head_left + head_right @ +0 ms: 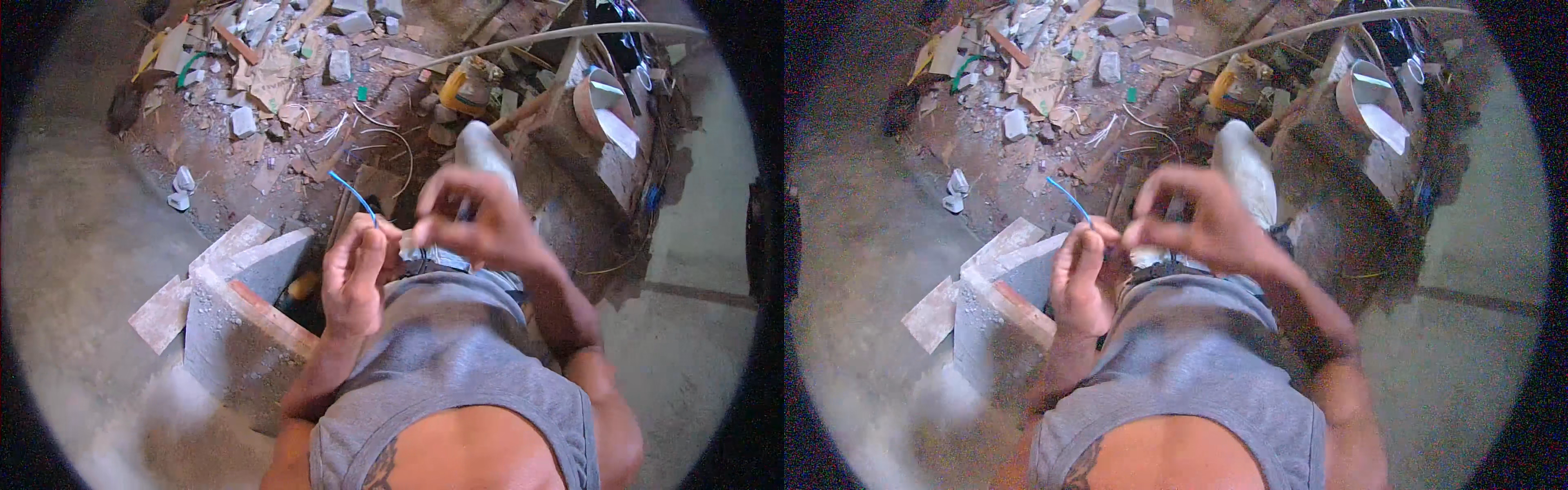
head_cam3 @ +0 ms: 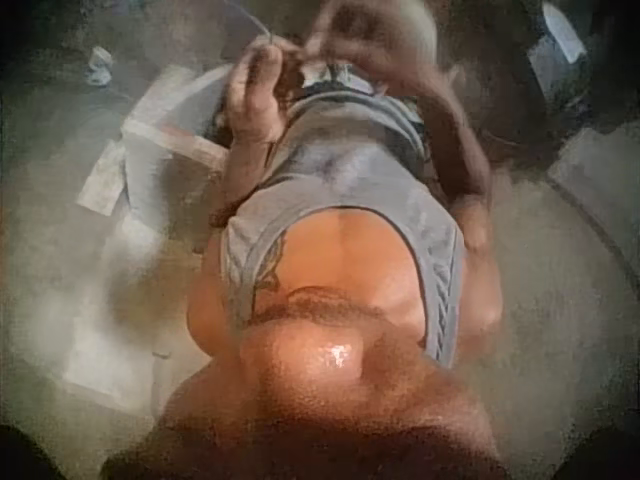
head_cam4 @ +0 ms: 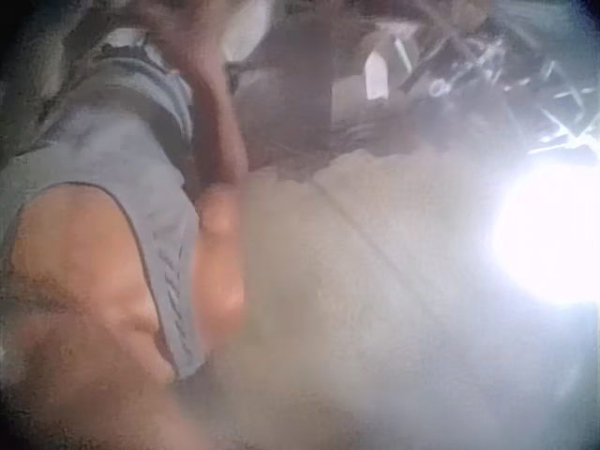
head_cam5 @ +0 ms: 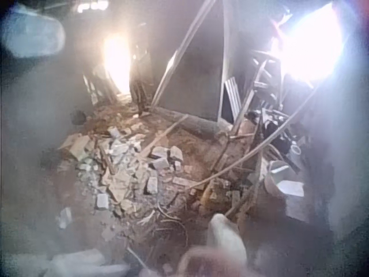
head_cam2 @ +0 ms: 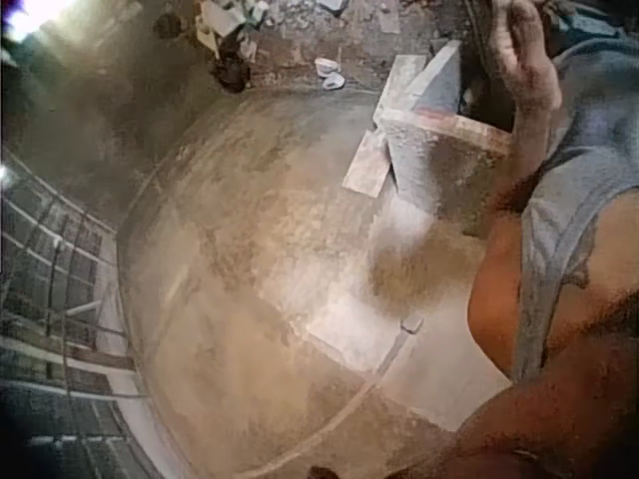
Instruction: The person strips insulation from several colored wires using a tool and connects them into a power strip while wearing a tool belt.
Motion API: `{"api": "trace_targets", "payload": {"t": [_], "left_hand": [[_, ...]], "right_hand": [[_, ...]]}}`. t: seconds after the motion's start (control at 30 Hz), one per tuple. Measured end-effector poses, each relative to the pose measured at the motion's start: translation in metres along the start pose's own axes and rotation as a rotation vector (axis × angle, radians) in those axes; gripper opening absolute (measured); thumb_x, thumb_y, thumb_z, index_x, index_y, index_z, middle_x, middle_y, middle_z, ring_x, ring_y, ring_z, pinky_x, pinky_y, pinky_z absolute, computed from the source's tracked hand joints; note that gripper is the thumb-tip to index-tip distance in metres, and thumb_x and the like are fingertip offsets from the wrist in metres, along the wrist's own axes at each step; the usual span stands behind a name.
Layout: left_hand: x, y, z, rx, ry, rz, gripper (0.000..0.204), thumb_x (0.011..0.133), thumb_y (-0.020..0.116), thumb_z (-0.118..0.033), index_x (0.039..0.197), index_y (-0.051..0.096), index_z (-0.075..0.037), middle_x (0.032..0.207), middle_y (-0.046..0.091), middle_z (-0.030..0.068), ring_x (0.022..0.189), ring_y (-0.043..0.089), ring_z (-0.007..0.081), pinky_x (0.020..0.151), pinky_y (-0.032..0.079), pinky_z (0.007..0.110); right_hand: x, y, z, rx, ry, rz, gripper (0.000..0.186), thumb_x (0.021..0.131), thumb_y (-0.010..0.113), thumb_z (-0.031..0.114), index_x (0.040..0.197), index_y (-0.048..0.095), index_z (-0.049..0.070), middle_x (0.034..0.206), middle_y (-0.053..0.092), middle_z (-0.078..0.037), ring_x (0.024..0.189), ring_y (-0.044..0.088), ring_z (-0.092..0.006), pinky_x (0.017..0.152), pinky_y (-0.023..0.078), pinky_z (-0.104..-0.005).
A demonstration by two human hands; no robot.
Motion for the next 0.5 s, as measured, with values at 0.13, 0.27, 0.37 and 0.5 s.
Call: {"api": "trace_targets", "payload": {"t": [0.13, 0.27, 0.37, 0.5], "left_hand": [[0.009, 0.007, 0.006, -0.245, -0.101, -0.085, 0.022, 0.101, 0.058, -0.027, 0.105, 0.062, -0.006, 0.090, 0.061, 0.0016, 0.077, 0.062, 0.0124, 0.070, 0.053, 0.028], [0.019, -0.004, 0.017, -0.230, -0.115, -0.105, 0.023, 0.099, 0.061, -0.028, 0.107, 0.065, -0.006, 0.091, 0.065, 0.0023, 0.078, 0.065, 0.0136, 0.070, 0.054, 0.029], [0.021, 0.008, 0.009, -0.098, -0.101, -0.108, 0.022, 0.099, 0.062, -0.027, 0.106, 0.066, -0.006, 0.093, 0.067, 0.0027, 0.079, 0.064, 0.0124, 0.072, 0.054, 0.027], [0.036, -0.017, -0.006, 0.360, 0.244, -0.133, 0.017, 0.098, 0.063, -0.019, 0.097, 0.067, -0.002, 0.091, 0.068, 0.0032, 0.079, 0.062, 0.0130, 0.073, 0.051, 0.029]], "right_hand": [[-0.007, 0.032, -0.010, -0.031, 0.040, -0.052, 0.023, 0.079, 0.080, 0.014, 0.089, 0.065, 0.000, 0.081, 0.066, -0.013, 0.072, 0.064, -0.0212, 0.067, 0.051, -0.0342], [-0.008, 0.031, -0.014, -0.043, 0.038, -0.114, 0.020, 0.081, 0.077, 0.011, 0.094, 0.066, 0.002, 0.082, 0.068, -0.014, 0.068, 0.064, -0.0259, 0.065, 0.052, -0.0354], [-0.009, 0.027, -0.012, 0.031, 0.095, -0.148, 0.018, 0.083, 0.075, 0.009, 0.097, 0.066, 0.002, 0.084, 0.068, -0.014, 0.073, 0.067, -0.0262, 0.067, 0.052, -0.0349], [-0.008, 0.018, -0.010, -0.053, 0.083, -0.109, 0.014, 0.088, 0.071, 0.009, 0.097, 0.066, 0.000, 0.082, 0.068, -0.011, 0.074, 0.065, -0.0184, 0.067, 0.051, -0.0319]]}}
Point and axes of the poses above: each hand's wrist, its own x-axis towards the middle knuckle, its own y-axis out of the palm, z = x × y, the point moved 7 cm from there along x, towards the middle knuckle
